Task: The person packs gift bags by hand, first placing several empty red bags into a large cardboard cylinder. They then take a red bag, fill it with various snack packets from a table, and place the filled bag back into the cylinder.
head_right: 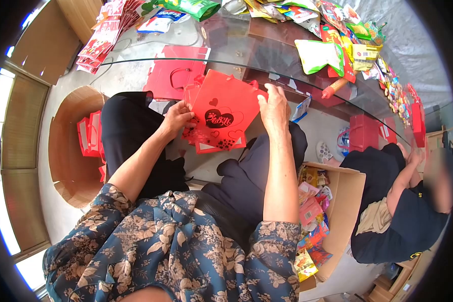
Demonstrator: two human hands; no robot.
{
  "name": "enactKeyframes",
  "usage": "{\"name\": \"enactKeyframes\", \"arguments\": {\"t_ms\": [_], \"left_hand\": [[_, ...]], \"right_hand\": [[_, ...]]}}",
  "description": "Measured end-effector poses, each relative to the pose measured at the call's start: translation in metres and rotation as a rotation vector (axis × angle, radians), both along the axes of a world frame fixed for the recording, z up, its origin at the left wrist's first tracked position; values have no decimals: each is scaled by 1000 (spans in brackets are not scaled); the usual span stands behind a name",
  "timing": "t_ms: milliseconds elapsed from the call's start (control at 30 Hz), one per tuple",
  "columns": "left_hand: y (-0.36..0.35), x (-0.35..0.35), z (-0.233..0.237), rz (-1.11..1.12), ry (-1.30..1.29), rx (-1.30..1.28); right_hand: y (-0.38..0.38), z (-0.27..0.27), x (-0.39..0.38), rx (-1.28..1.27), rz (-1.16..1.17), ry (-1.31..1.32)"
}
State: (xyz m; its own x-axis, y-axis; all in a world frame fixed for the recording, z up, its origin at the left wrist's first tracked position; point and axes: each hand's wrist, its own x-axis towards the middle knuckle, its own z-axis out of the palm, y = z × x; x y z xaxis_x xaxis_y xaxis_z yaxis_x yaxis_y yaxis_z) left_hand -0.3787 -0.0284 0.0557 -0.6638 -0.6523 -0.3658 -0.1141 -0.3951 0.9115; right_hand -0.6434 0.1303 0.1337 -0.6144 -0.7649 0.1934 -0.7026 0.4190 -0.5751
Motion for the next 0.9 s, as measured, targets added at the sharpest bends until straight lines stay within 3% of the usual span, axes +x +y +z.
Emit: {"name": "enactKeyframes", "arguments": {"t_ms": [67,267,467,700,800,900], "left_hand": [[0,0,1,-7,-6,-25],[3,-2,5,15,62,-45],[3,-3,-9,-106,94,-78],[3,-13,-24,26,139,-67],[2,-15,-32,71,55,-99],[0,-15,-39,37,-94,-264]], "right_hand": [[0,-4,-3,-20,-57,52],[-4,8,0,-188,74,95],[-9,16,7,-364,173,86],[-6,26,12,-522,204,4],[-3,33,18,-524,224,143],[3,33,29,-462,243,-76]]}}
